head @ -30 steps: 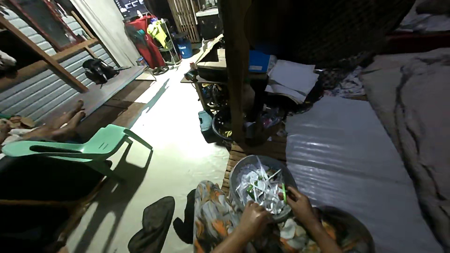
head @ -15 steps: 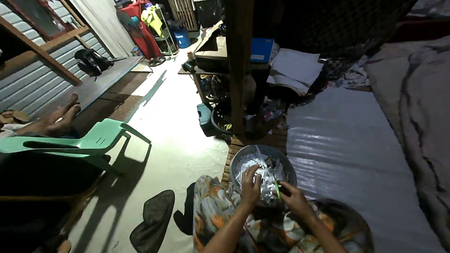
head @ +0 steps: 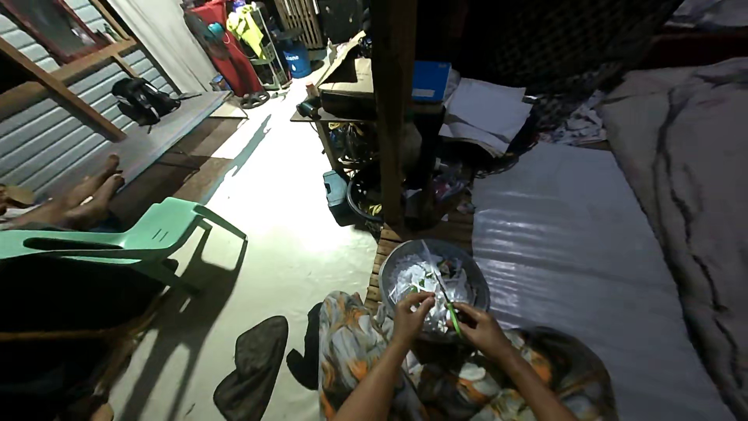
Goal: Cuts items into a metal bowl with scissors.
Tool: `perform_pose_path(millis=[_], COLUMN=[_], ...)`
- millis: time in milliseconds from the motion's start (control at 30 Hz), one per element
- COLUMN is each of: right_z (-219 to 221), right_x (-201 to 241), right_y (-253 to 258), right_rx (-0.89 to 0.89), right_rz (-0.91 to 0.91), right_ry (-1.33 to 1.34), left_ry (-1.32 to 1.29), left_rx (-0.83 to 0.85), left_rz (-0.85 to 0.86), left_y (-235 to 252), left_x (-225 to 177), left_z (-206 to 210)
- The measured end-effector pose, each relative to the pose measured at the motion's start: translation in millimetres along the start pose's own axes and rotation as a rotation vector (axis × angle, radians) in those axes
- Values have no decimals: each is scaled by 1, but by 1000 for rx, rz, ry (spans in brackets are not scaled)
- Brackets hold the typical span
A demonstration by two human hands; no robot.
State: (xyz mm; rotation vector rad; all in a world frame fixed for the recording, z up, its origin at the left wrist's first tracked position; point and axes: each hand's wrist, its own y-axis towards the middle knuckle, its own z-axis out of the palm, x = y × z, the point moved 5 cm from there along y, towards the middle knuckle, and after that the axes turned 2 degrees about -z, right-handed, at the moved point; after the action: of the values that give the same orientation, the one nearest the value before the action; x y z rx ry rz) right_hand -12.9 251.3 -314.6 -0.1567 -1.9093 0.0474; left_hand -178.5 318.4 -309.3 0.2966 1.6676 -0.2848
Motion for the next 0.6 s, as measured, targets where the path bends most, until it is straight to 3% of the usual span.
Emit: perform_pose_path(millis=[200, 600], right_z=[-1, 0], right_x=[2, 5], right_y=[-2, -5], right_rx=[-10, 34], right_rz=[-3, -80], right_ry=[8, 67], left_ry=[21, -207], left_rx=[-31, 141], left_rz=[39, -148], left_y=[-2, 14], left_x=[-2, -28], left_z=[0, 20])
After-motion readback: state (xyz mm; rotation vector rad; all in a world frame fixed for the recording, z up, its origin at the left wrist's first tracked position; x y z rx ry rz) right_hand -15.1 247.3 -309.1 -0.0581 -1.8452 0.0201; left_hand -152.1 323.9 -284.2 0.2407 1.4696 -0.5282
